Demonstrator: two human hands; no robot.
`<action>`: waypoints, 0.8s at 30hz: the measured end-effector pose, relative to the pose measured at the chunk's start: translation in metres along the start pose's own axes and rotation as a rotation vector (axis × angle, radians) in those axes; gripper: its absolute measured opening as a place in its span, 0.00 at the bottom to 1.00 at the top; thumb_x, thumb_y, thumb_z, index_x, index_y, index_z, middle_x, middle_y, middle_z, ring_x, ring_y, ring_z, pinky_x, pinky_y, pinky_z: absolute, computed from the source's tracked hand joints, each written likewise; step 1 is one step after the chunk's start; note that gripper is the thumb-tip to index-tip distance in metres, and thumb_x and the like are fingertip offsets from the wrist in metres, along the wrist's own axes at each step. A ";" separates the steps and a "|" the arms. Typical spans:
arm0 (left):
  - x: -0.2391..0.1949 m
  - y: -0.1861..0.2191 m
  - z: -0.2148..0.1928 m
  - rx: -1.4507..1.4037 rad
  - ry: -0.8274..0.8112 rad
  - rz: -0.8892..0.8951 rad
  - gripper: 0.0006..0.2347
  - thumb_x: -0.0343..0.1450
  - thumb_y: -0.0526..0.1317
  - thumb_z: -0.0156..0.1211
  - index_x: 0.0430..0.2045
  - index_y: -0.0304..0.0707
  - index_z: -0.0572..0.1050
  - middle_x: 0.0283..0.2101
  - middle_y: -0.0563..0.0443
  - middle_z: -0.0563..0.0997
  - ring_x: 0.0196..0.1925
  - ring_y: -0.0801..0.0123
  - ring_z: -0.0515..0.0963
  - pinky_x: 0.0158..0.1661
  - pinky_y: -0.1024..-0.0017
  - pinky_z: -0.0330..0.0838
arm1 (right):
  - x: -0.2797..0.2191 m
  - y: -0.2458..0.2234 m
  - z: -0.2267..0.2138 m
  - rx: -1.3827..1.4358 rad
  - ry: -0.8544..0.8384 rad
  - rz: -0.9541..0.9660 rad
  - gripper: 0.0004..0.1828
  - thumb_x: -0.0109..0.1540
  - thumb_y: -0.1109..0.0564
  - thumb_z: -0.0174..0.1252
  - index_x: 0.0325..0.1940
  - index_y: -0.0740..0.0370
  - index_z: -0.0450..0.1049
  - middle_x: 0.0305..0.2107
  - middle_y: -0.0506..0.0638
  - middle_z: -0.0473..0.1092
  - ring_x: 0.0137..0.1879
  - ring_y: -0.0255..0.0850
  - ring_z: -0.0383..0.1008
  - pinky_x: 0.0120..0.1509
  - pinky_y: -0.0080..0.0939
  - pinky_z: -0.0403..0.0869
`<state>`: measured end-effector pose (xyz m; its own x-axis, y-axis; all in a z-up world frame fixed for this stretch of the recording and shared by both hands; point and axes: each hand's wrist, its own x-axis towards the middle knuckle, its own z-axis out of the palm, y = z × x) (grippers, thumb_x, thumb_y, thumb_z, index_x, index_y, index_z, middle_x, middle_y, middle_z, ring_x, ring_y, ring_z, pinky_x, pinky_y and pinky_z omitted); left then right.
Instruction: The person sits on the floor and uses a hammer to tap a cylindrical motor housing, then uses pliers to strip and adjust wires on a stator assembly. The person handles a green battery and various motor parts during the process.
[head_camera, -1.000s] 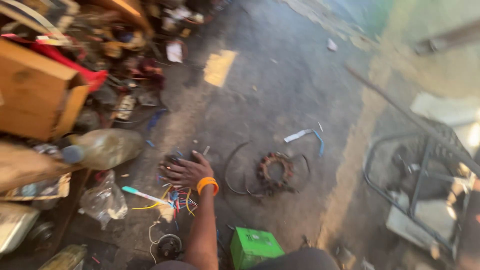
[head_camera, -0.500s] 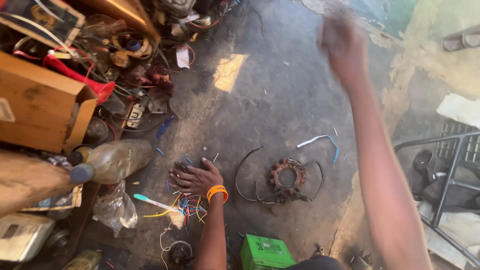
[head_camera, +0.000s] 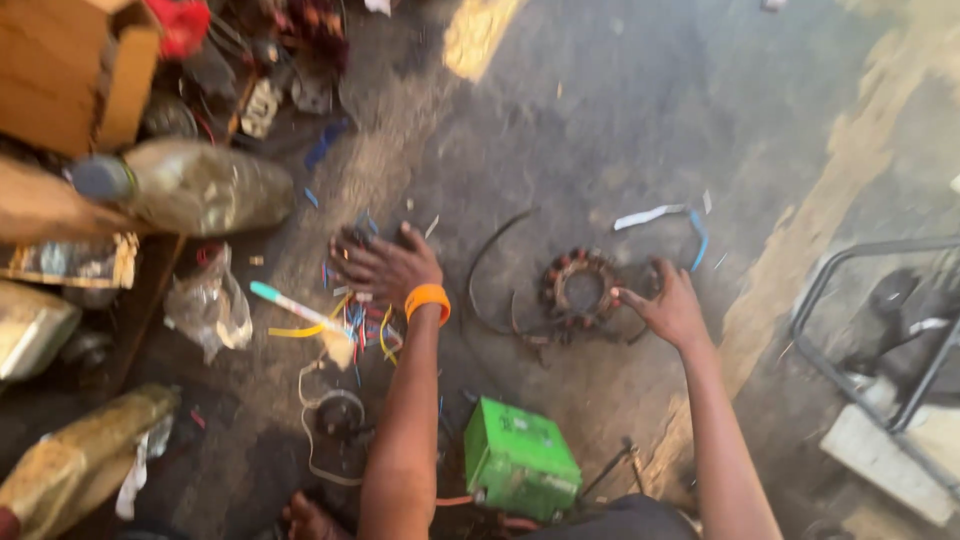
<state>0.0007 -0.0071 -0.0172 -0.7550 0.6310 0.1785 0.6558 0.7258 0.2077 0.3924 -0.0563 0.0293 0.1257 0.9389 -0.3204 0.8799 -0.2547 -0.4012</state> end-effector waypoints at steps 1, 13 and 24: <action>0.000 -0.001 0.002 0.000 0.027 0.007 0.38 0.72 0.58 0.57 0.72 0.33 0.51 0.75 0.33 0.50 0.77 0.35 0.47 0.67 0.25 0.35 | -0.008 -0.002 0.007 0.012 -0.008 -0.015 0.51 0.48 0.40 0.75 0.67 0.69 0.63 0.45 0.68 0.73 0.55 0.66 0.71 0.57 0.59 0.71; -0.010 -0.020 0.020 0.010 -0.058 0.064 0.31 0.77 0.60 0.45 0.68 0.35 0.57 0.75 0.28 0.51 0.79 0.42 0.47 0.72 0.34 0.37 | -0.157 0.011 0.016 1.378 -0.030 0.346 0.11 0.69 0.61 0.54 0.55 0.65 0.71 0.42 0.51 0.74 0.37 0.38 0.75 0.43 0.38 0.76; -0.005 -0.073 -0.034 -0.313 -0.325 0.353 0.34 0.70 0.64 0.56 0.61 0.33 0.66 0.65 0.30 0.64 0.70 0.37 0.58 0.68 0.35 0.42 | -0.335 -0.049 -0.057 1.235 0.384 -0.179 0.12 0.71 0.62 0.56 0.59 0.68 0.71 0.43 0.55 0.76 0.33 0.31 0.68 0.34 0.29 0.67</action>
<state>-0.0438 -0.0723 -0.0009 -0.4189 0.9080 -0.0061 0.7990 0.3718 0.4726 0.3332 -0.3450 0.2047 0.3545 0.9351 0.0010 -0.0757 0.0298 -0.9967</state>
